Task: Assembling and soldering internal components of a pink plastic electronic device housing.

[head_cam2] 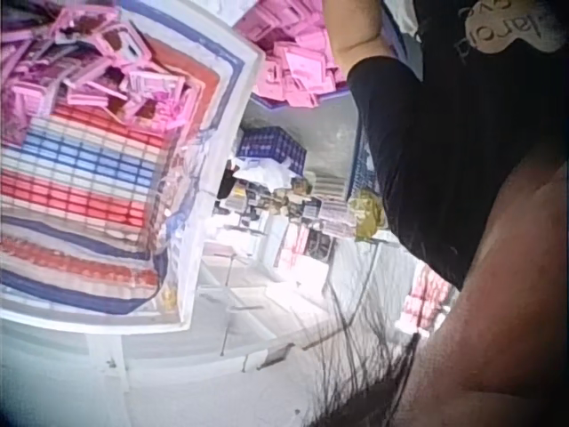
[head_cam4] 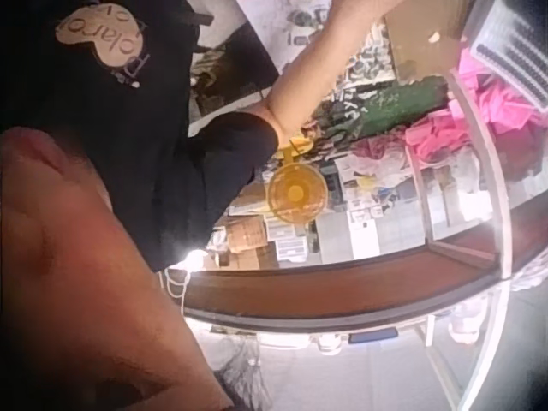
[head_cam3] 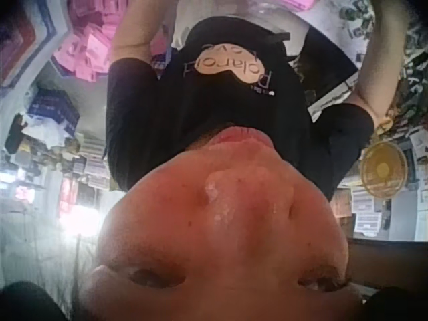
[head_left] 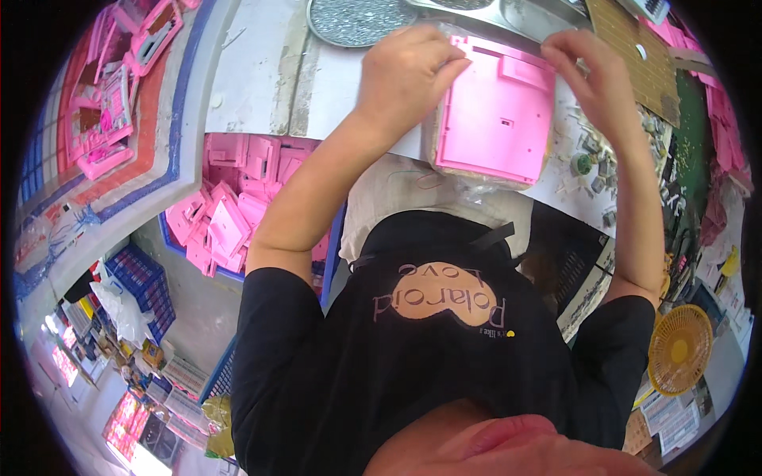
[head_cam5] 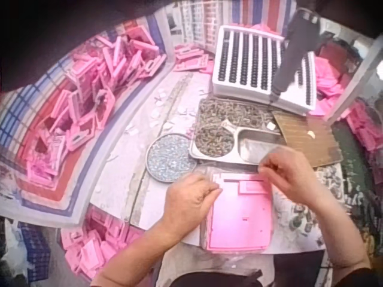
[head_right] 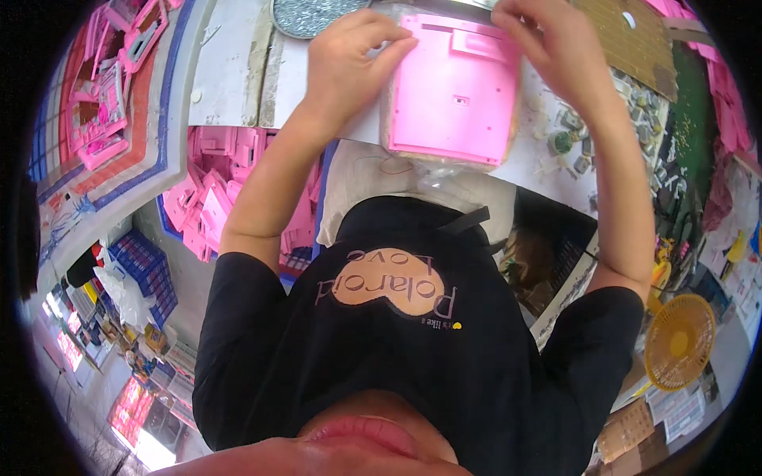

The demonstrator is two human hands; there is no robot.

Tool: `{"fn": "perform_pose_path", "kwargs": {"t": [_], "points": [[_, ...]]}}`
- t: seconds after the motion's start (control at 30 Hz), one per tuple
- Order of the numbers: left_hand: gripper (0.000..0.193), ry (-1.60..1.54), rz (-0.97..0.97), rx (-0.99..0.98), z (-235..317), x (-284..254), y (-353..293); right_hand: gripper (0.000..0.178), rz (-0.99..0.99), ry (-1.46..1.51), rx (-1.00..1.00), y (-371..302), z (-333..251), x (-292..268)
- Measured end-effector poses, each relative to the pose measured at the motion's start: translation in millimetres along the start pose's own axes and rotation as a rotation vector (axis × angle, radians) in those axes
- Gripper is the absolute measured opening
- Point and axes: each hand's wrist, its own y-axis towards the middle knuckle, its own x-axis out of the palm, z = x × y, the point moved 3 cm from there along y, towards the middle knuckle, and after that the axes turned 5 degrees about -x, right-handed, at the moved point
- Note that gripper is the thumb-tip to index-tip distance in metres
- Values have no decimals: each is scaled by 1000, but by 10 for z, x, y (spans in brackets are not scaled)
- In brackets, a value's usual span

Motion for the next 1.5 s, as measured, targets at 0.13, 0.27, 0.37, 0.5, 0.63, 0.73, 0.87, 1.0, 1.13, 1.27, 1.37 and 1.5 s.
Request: {"fn": "perform_pose_path", "kwargs": {"t": [0.13, 0.27, 0.37, 0.5, 0.63, 0.73, 0.87, 1.0, 1.13, 1.27, 1.37, 1.5], "points": [[15, 16, -56, -35, 36, -60, -26, 13, 72, -181, -257, -192, 119, 87], [23, -26, -114, -200, 131, -146, -110, 13, 136, -210, -322, -204, 170, 152], [24, -40, -109, -234, 116, -202, -186, 15, 110, -257, -371, -169, 147, 133], [21, -43, -94, -264, 61, -310, -207, 16, 47, -232, -395, -139, 199, 64], [19, -32, -90, -272, -81, -401, -85, 13, 43, -163, -313, -168, 269, 55], [16, 300, 18, -82, -421, -422, 230, 11, 186, 83, -17, -341, 415, 62], [21, 513, -138, -167, -525, -441, 386, 10, 315, 398, 192, -648, 150, 285], [19, 415, -175, -183, -587, -382, 434, 8, 341, 223, 7, -783, -23, 436], [18, 451, -159, -207, -560, -434, 451, 20, 314, 80, -159, -811, -50, 421], [16, 435, -50, -192, -627, -378, 387, 25, 291, -33, -278, -830, -51, 381], [15, 455, -17, -160, -656, -382, 358, 20, 286, 0, -261, -799, -18, 320], [13, 585, -62, -88, -878, -412, 294, 19, 262, 288, -98, -750, 194, 216]]}}
